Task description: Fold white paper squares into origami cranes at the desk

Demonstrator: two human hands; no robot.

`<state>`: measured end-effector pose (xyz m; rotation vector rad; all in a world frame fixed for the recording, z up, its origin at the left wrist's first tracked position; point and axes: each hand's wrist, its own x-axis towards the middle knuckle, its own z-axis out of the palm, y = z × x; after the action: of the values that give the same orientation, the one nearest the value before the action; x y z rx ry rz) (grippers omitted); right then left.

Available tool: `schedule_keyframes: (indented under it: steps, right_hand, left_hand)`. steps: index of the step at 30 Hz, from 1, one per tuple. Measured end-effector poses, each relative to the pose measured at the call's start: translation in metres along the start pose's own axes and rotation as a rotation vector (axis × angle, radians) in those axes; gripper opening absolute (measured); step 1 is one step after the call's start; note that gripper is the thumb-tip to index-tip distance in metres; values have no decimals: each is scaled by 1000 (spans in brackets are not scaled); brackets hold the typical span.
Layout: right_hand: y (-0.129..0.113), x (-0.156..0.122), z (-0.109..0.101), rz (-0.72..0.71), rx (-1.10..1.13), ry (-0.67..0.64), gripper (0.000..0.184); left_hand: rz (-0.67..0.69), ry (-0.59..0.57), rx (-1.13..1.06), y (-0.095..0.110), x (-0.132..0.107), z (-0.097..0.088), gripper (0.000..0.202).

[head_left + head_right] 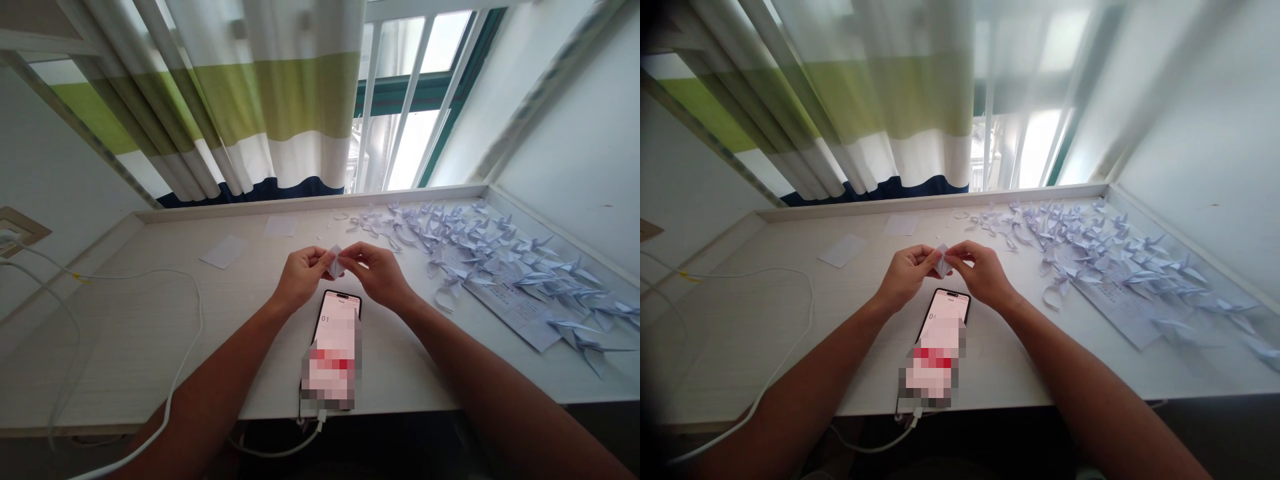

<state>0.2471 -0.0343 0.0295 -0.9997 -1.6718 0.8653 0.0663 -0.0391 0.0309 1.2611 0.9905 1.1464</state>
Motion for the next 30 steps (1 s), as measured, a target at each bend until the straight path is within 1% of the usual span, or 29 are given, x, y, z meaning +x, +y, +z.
schedule_keyframes:
  steps: [4, 6, 11, 17, 21, 24, 28, 30]
  right_hand:
    - [2, 2, 0, 33, 53, 35, 14]
    - [4, 2, 0, 54, 85, 32, 14]
    - [3, 2, -1, 98, 127, 16, 18]
    - [6, 1, 1, 71, 143, 27, 21]
    - [5, 0, 2, 67, 223, 50, 32]
    - [0, 0, 2, 93, 296, 55, 40]
    - [-6, 2, 0, 152, 363, 33, 42]
    - [-6, 2, -1, 175, 370, -2, 43]
  left_hand:
    - [-151, -19, -130, 1, -3, 6, 47]
    - [-182, -18, -151, 0, -4, 6, 46]
    - [-144, -17, -123, 2, -5, 5, 43]
    - [-132, -59, -85, 6, -5, 3, 42]
    - [-97, -71, -67, 8, -6, 4, 38]
    - [-67, -60, -69, 8, -6, 5, 37]
    - [-51, -19, -69, 7, -6, 5, 38]
    - [-50, 1, -68, 7, -5, 5, 38]
